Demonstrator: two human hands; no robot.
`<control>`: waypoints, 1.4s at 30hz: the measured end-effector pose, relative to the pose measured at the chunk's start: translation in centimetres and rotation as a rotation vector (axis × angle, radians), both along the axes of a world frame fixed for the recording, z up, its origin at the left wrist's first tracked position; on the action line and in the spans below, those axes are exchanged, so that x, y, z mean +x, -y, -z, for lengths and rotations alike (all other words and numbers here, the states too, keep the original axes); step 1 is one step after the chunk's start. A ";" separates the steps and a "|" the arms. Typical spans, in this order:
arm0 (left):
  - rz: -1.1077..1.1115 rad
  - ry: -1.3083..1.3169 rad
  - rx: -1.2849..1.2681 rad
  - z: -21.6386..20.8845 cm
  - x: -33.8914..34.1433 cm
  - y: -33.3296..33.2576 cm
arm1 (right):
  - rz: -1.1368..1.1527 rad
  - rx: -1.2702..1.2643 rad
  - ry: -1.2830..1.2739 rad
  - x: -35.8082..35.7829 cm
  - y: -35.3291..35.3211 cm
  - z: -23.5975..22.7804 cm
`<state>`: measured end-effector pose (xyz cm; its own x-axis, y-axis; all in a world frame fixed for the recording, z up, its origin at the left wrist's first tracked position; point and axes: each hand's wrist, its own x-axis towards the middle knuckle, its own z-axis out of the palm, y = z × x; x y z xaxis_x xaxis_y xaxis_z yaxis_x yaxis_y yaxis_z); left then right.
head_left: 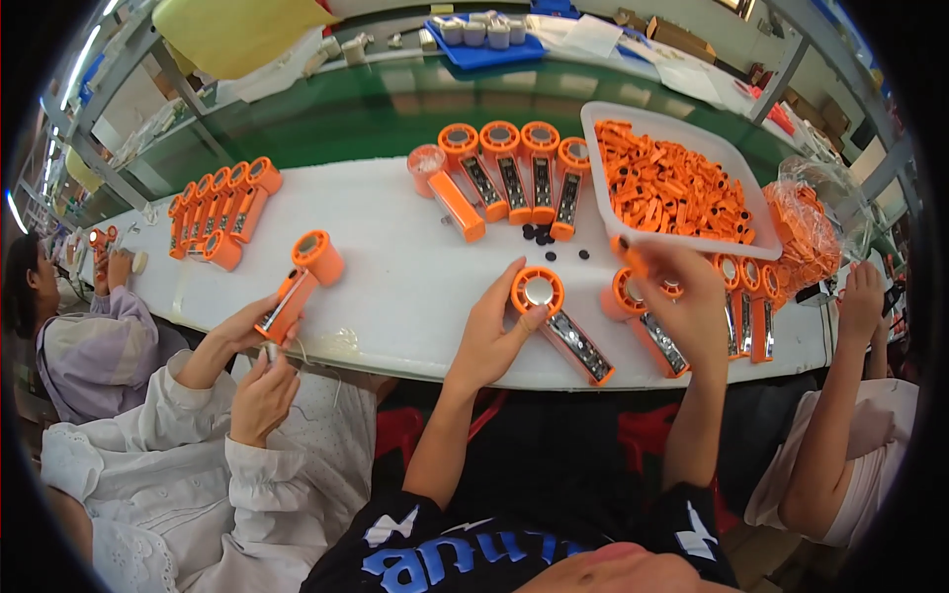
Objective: The person assembles handheld fans by hand, fitting internal motors and fan blades into plastic housings, then securing the components with screws.
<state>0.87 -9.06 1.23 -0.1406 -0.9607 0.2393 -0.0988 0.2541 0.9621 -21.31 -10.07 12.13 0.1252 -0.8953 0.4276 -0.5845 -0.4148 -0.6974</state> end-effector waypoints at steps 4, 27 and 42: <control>-0.020 -0.047 0.024 0.3 -0.2 0.1 | -0.062 0.023 -0.017 2.7 -4.8 3.9; -0.059 0.026 -0.070 -0.1 -0.1 0.3 | 0.047 -0.013 -0.151 4.9 -6.5 5.9; -0.079 0.020 -0.119 -0.3 0.0 0.4 | 0.003 -0.007 -0.311 5.2 -6.1 5.0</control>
<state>0.82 -9.50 1.48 -0.0717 -0.9338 0.3505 -0.1418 0.3574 0.9231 -16.11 -3.95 7.14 0.2486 -0.8928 0.3756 -0.7707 -0.4172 -0.4816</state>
